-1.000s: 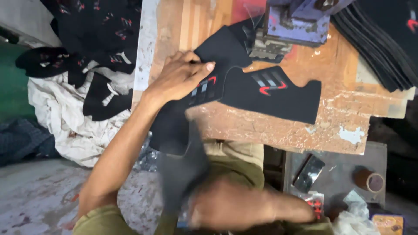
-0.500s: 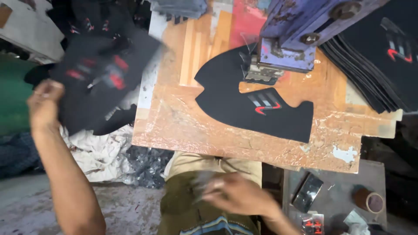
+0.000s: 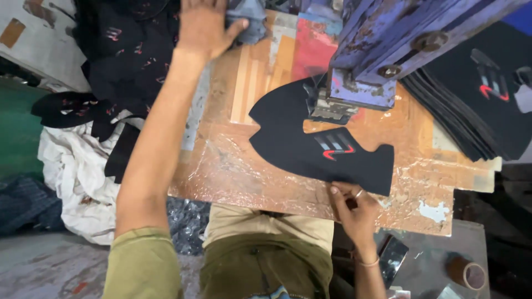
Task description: Applying graphic logos onto fabric panels using an industrial heat press machine.
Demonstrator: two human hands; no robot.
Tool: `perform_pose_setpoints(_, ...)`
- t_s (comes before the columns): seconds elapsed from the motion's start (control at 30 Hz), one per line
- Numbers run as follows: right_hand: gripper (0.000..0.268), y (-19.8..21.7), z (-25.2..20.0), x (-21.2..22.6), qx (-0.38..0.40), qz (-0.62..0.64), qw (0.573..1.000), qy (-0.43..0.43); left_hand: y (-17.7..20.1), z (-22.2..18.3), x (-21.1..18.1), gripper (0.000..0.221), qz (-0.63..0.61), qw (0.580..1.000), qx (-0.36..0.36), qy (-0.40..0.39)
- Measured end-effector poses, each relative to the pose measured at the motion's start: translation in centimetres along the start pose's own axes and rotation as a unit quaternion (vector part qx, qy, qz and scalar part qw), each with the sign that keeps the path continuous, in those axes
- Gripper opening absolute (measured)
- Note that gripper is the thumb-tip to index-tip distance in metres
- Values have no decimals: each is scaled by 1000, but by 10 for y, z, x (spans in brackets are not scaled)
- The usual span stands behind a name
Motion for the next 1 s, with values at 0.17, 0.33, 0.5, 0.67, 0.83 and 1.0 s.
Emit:
perform_pose_setpoints(0.17, 14, -1, -4, -8, -53, -5, 999, -13, 42, -39, -46, 23, -38, 997, 11, -68)
perform_pose_setpoints(0.33, 25, -1, 1, -8, -15, 27, 998, -58, 122, -136, -152, 48, -284, 949, 92, 102)
perform_pose_setpoints(0.5, 38, -15, -7, -53, 136, 344, 900, -230, 93, -197, -268, 51, -330, 895, 214, -211)
perform_pose_setpoints(0.67, 20, 104, -7, -119, 9, 125, 974, -190, 26, -79, -185, 62, -275, 955, 114, 11)
perform_pose_setpoints(0.83, 51, 177, 25, -56, -136, -452, 881, -22, -59, -27, -170, 40, -208, 951, 217, 74)
perform_pose_setpoints(1.0, 43, 199, 139, -52, -174, -256, 932, 190, -53, -51, -169, 34, -172, 973, 149, 49)
Point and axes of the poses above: each hand's wrist, its own z-axis towards the middle knuckle, its own y-axis out of the back of the hand, x = y × z, the point moved 7 cm from there along z, towards the middle knuckle, and after that the axes turned 1 degree about x, right-handed, at the moved point
